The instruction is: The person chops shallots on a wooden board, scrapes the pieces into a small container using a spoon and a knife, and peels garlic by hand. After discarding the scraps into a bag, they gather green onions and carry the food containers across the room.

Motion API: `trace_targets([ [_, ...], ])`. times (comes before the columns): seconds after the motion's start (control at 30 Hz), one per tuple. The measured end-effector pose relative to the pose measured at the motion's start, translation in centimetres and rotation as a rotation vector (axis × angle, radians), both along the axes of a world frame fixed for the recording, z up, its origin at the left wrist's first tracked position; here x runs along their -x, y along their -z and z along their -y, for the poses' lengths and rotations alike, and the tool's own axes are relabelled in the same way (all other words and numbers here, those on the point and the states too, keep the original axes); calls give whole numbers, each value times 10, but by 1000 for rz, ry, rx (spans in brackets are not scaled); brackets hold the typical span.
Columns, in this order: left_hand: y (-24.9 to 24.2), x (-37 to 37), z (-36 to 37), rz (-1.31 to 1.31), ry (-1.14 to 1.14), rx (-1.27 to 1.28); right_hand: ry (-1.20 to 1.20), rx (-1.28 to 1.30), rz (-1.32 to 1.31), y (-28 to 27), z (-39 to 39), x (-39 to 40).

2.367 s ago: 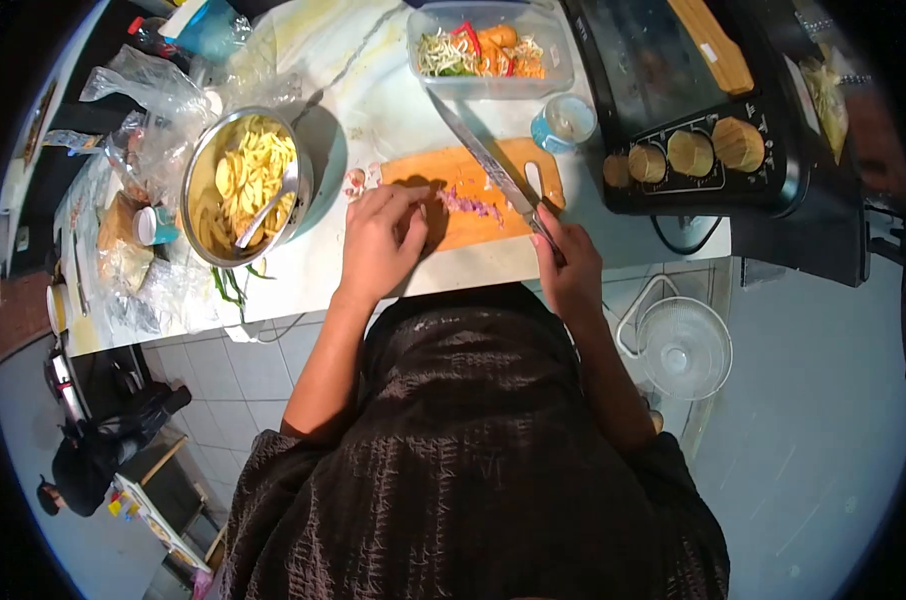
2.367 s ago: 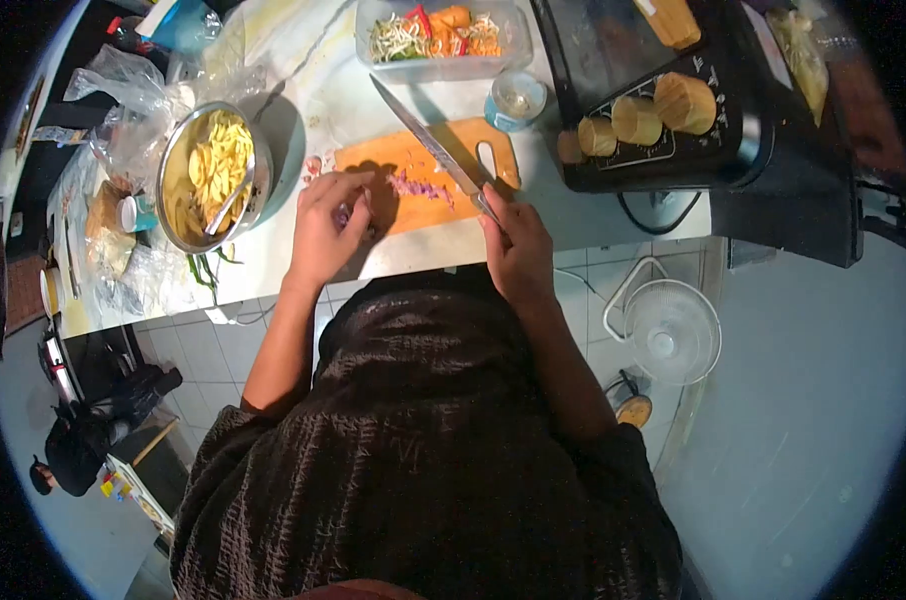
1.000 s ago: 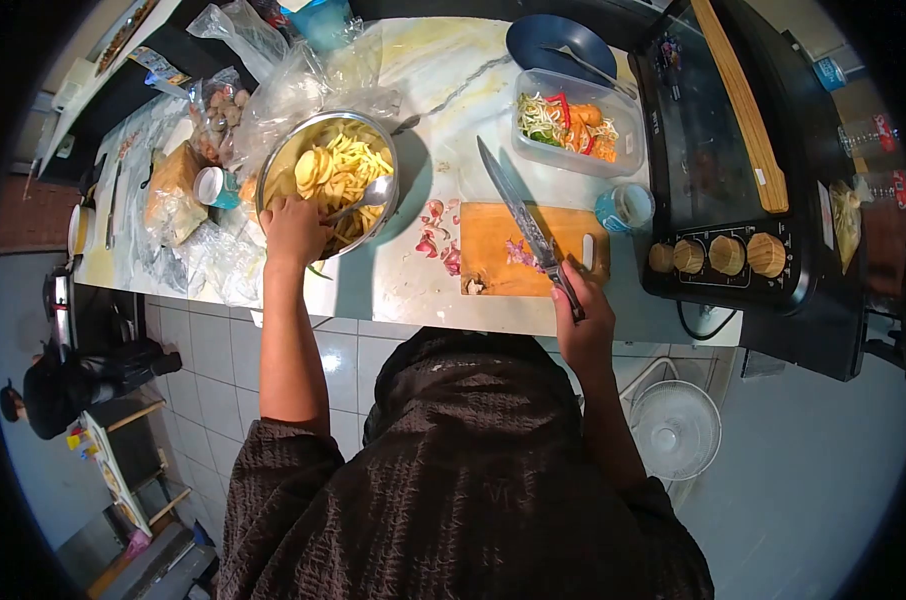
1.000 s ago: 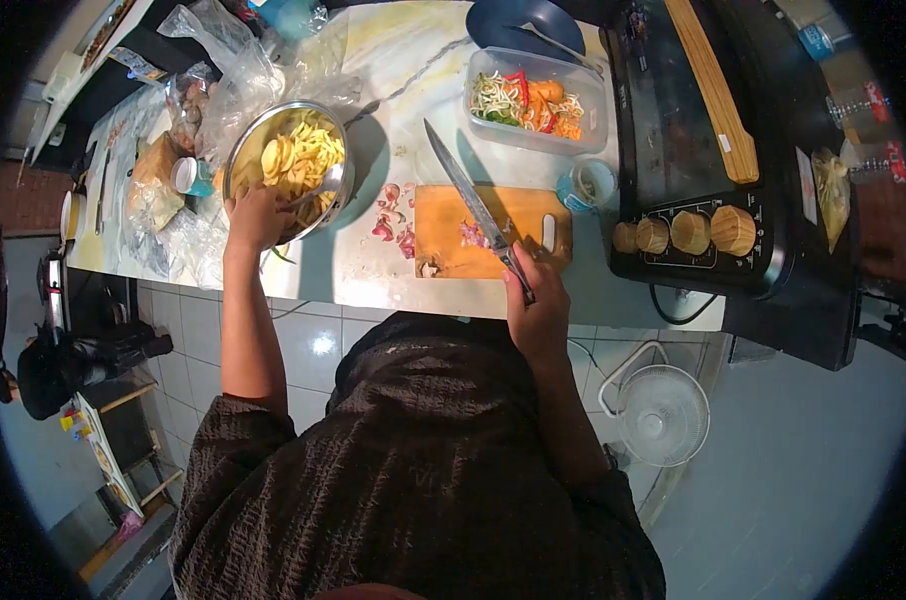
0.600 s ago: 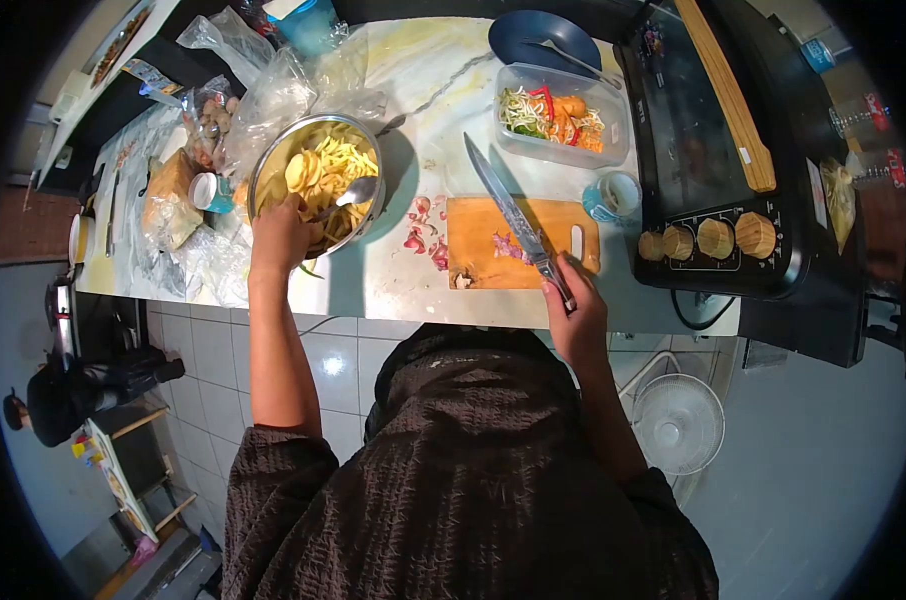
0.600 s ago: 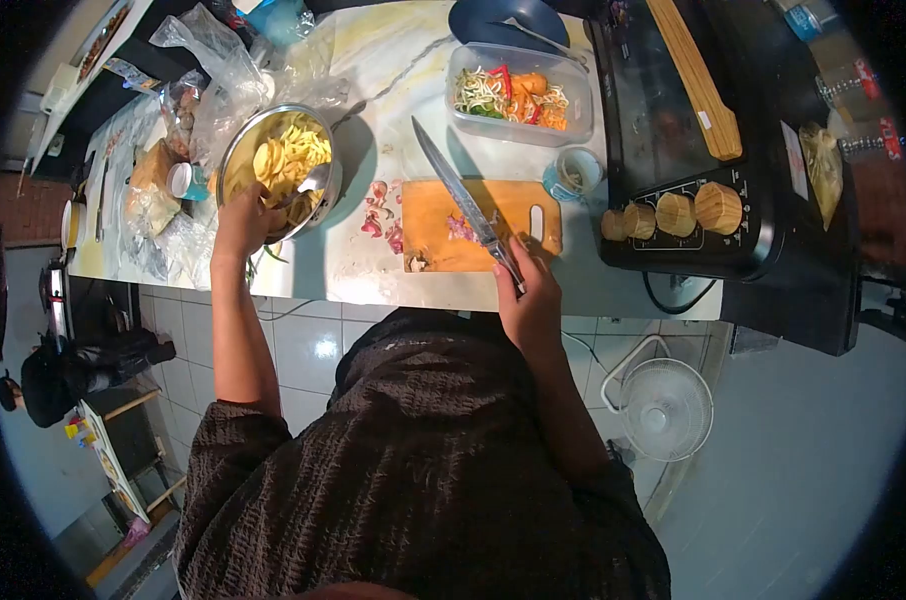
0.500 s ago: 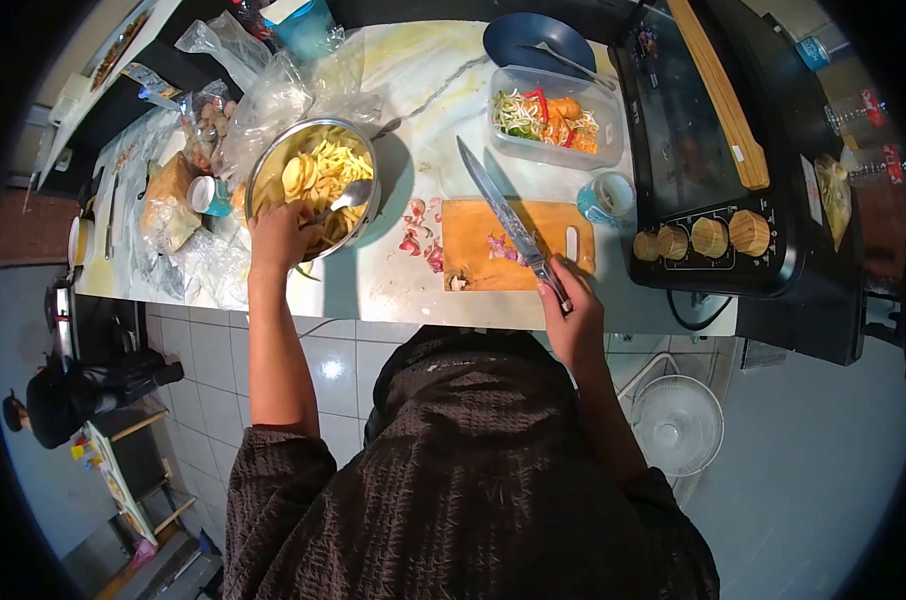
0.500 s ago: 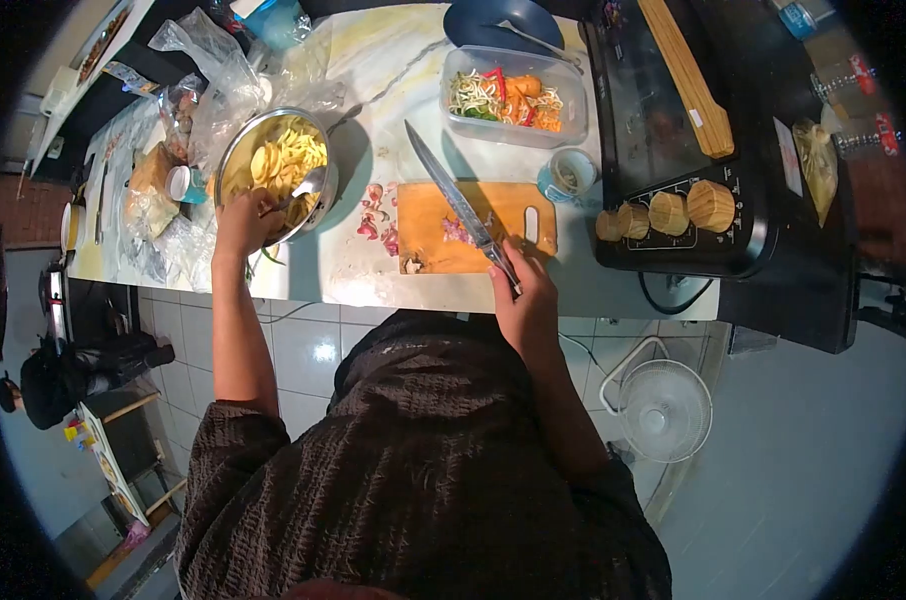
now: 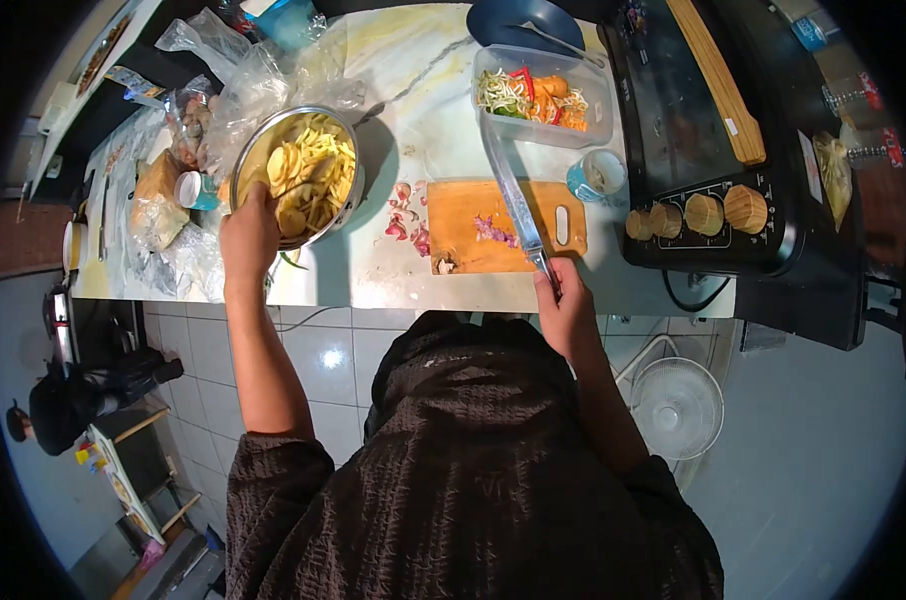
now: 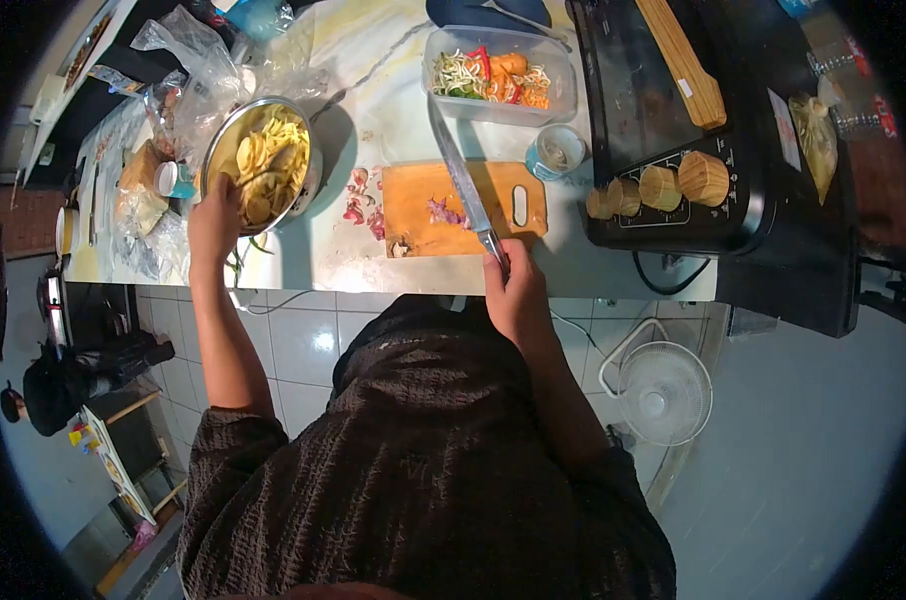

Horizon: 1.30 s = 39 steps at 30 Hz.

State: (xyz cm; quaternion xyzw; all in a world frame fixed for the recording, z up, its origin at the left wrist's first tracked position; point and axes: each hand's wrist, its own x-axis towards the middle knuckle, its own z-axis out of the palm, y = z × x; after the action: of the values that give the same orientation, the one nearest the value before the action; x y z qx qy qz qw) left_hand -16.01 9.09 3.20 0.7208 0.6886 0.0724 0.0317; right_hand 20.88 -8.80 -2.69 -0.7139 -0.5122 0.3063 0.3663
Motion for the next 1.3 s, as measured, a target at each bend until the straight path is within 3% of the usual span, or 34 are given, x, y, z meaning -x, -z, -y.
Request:
trace_targets([
  [0.1,-25,-8,23,9,-108,-54,-3,29,-67,0,3,-2],
  [0.23,-41,-43,68,440,59,-139,-14,28,-96,-5,6,-2],
  [0.27,-29,-52,76,602,104,-76,-2,24,-103,-9,5,-1],
  [0.3,-37,-69,86,613,79,141,11,25,-111,-11,6,1],
  [0.37,-15,-95,98,715,140,298,15,7,-92,-10,7,2],
  [0.47,11,-128,107,695,232,407,14,-17,-63,-9,7,3],
  [0.6,18,-147,113,697,192,442,24,9,-42,-12,10,5],
  [0.9,15,-144,117,462,194,269,48,-35,-3,-12,16,6],
  [1.13,15,-146,118,620,195,359,30,17,72,-4,14,7],
  [1.3,29,-143,118,477,192,276,23,35,61,-3,14,8],
])
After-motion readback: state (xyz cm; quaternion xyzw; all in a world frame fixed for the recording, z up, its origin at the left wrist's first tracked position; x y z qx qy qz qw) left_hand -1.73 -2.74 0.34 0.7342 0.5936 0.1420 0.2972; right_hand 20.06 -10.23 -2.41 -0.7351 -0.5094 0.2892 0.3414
